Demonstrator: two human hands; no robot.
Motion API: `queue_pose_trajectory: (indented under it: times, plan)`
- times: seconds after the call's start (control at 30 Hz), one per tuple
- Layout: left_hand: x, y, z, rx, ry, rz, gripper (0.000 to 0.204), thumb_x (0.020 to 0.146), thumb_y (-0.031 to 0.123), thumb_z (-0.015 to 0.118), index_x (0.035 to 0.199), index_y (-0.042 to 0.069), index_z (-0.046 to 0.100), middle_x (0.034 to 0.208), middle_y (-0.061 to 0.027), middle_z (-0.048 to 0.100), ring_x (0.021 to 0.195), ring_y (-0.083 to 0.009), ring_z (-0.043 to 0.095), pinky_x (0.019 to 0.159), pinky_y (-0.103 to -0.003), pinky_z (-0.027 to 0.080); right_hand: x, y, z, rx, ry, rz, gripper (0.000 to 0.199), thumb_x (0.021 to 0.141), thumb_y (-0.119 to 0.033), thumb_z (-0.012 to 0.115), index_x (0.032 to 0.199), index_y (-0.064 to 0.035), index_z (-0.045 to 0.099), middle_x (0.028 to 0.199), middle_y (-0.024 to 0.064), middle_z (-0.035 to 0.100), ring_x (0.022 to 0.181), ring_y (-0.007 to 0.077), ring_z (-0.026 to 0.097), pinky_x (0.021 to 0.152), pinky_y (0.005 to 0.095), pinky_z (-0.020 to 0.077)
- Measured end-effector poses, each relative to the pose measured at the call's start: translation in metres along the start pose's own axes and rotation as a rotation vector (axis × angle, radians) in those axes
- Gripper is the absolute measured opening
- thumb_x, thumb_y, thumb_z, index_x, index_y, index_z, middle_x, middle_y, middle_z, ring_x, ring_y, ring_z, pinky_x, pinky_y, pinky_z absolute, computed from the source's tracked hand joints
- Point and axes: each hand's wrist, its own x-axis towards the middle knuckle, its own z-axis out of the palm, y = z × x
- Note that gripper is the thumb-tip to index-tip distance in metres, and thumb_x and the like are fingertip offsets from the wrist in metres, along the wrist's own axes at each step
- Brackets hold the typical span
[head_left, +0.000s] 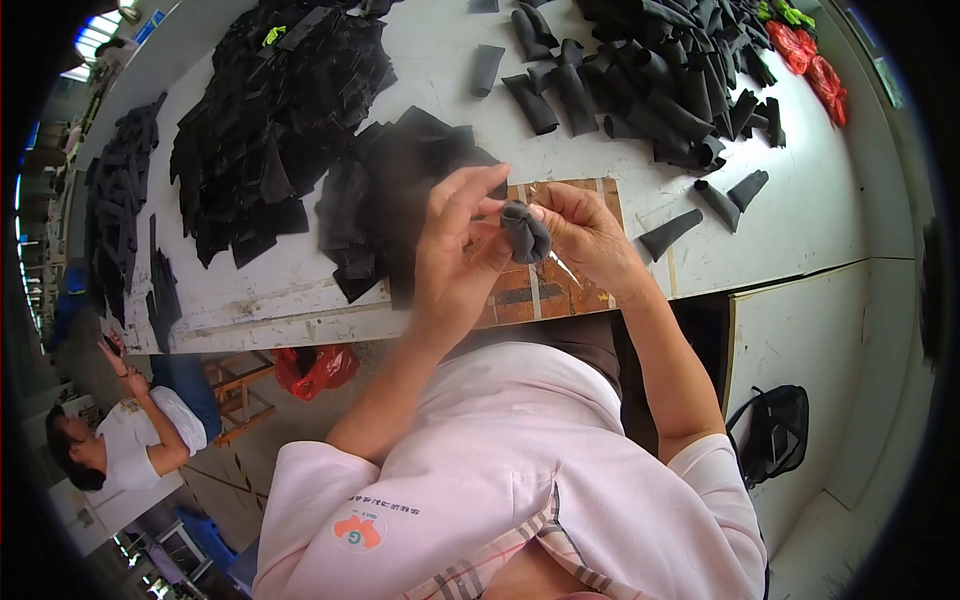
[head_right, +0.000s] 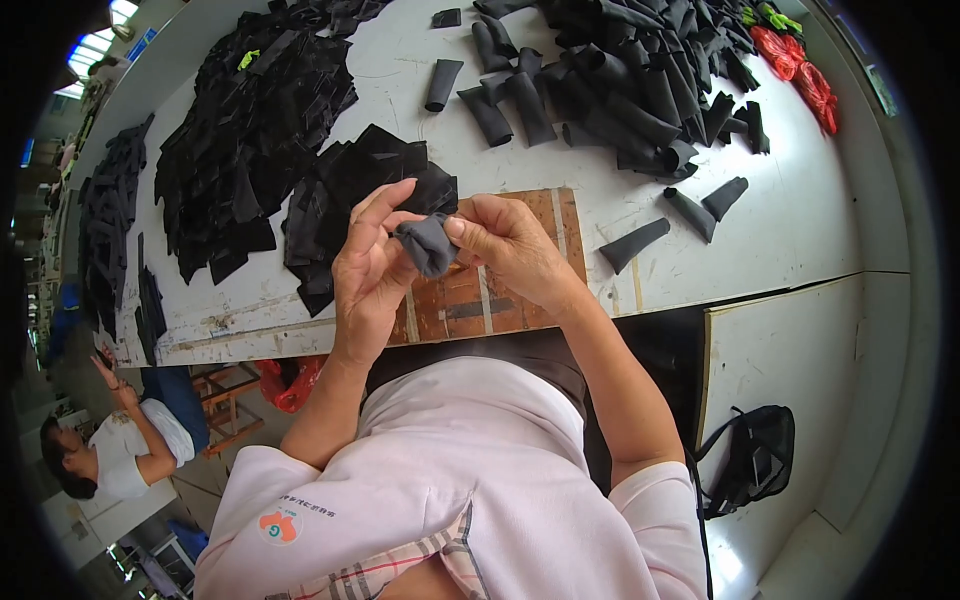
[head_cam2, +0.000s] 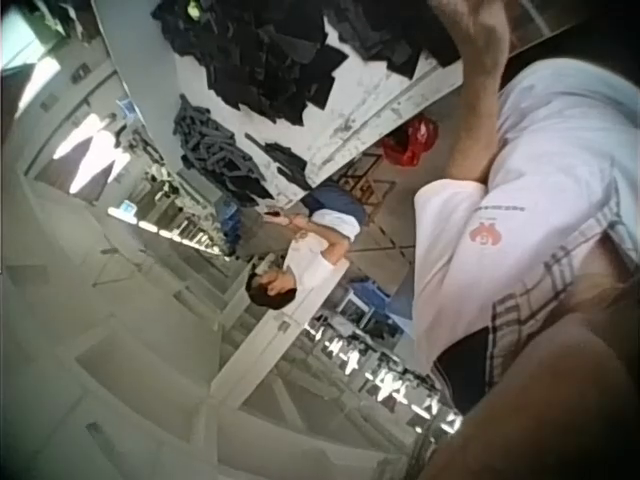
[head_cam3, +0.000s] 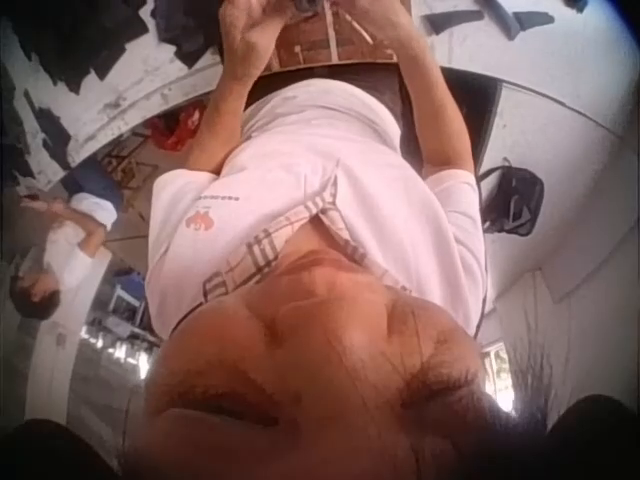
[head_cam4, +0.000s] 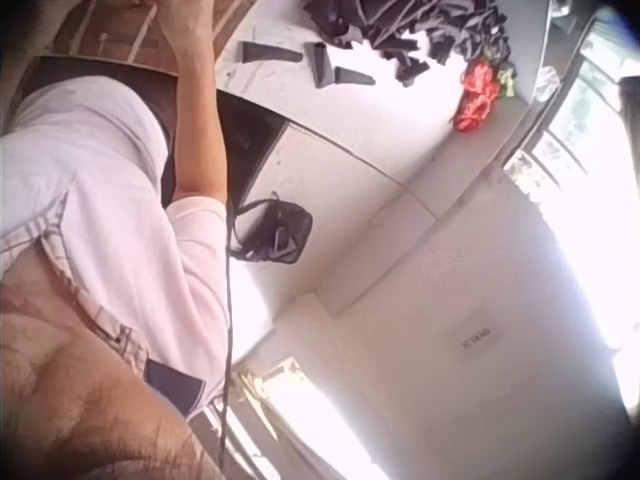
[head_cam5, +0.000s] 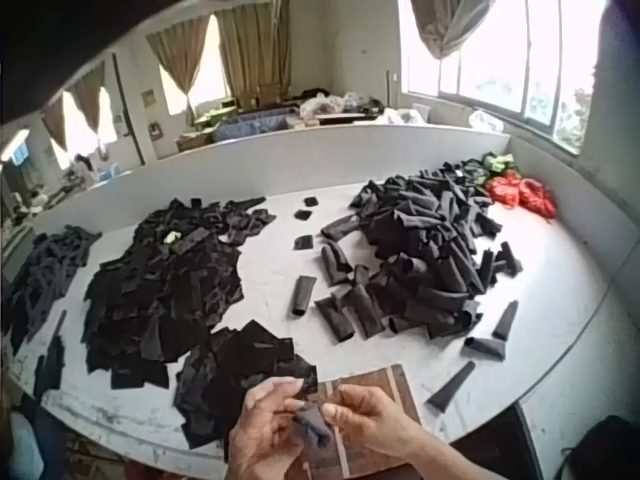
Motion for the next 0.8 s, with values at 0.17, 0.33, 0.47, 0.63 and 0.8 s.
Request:
queue_pose_trajectory:
  times: [0.17,0.33,0.47,0.63,0.8]
  plan:
    - [0.002,0.006,0.003,0.183,-0.059,0.256,0.012,0.082,0.008,0.056,0.090,0.000,0.059,0.095,-0.0105,0.059,0.088,-0.0165,0.053,0.084,-0.029,0.039,-0.017,-0.008,0.009,-0.600,0.255,-0.645,0.036,0.077,-0.036,0.061,0.082,-0.0016,0.054,0.071,0.0045,0.053,0.067,0.0147,0.051,0.062,0.0269,0.0432]
    - [-0.005,0.008,0.001,-0.321,0.168,0.188,0.009,0.082,0.007,0.055,0.090,0.004,0.059,0.094,-0.0126,0.060,0.089,-0.0155,0.054,0.084,-0.033,0.040,-0.017,-0.028,0.019,-1.366,0.191,-0.602,0.037,0.059,-0.032,0.072,0.075,-0.0045,0.054,0.072,0.0059,0.054,0.070,0.0215,0.054,0.059,0.0332,0.0438]
    - [-0.012,-0.016,-0.002,-0.314,0.045,-0.092,0.010,0.080,0.007,0.058,0.090,0.003,0.059,0.091,-0.0104,0.060,0.089,-0.0154,0.054,0.085,-0.032,0.041,-0.009,0.015,0.009,-1.088,0.172,-0.523,0.021,0.065,-0.019,0.067,0.070,-0.0055,0.052,0.064,0.0068,0.054,0.059,0.0243,0.054,0.049,0.0353,0.0419]
    - [0.013,0.007,0.005,-0.145,-0.168,-0.089,0.014,0.072,0.004,0.067,0.083,0.002,0.060,0.077,-0.0046,0.060,0.068,-0.0082,0.054,0.064,-0.021,0.046,-0.019,-0.001,0.008,-0.896,0.166,-0.642,0.014,0.065,-0.011,0.063,0.073,-0.0048,0.052,0.067,0.0094,0.054,0.063,0.0276,0.055,0.050,0.0358,0.0418]
    - [0.018,-0.004,0.018,0.597,-0.186,0.050,0.009,0.072,0.004,0.066,0.076,0.002,0.058,0.061,0.0002,0.056,0.056,-0.0036,0.046,0.049,-0.020,0.038,-0.002,0.053,-0.001,-0.562,0.172,-0.535,0.011,0.063,-0.001,0.058,0.073,-0.0042,0.054,0.066,0.0114,0.054,0.063,0.0320,0.054,0.052,0.0362,0.0428]
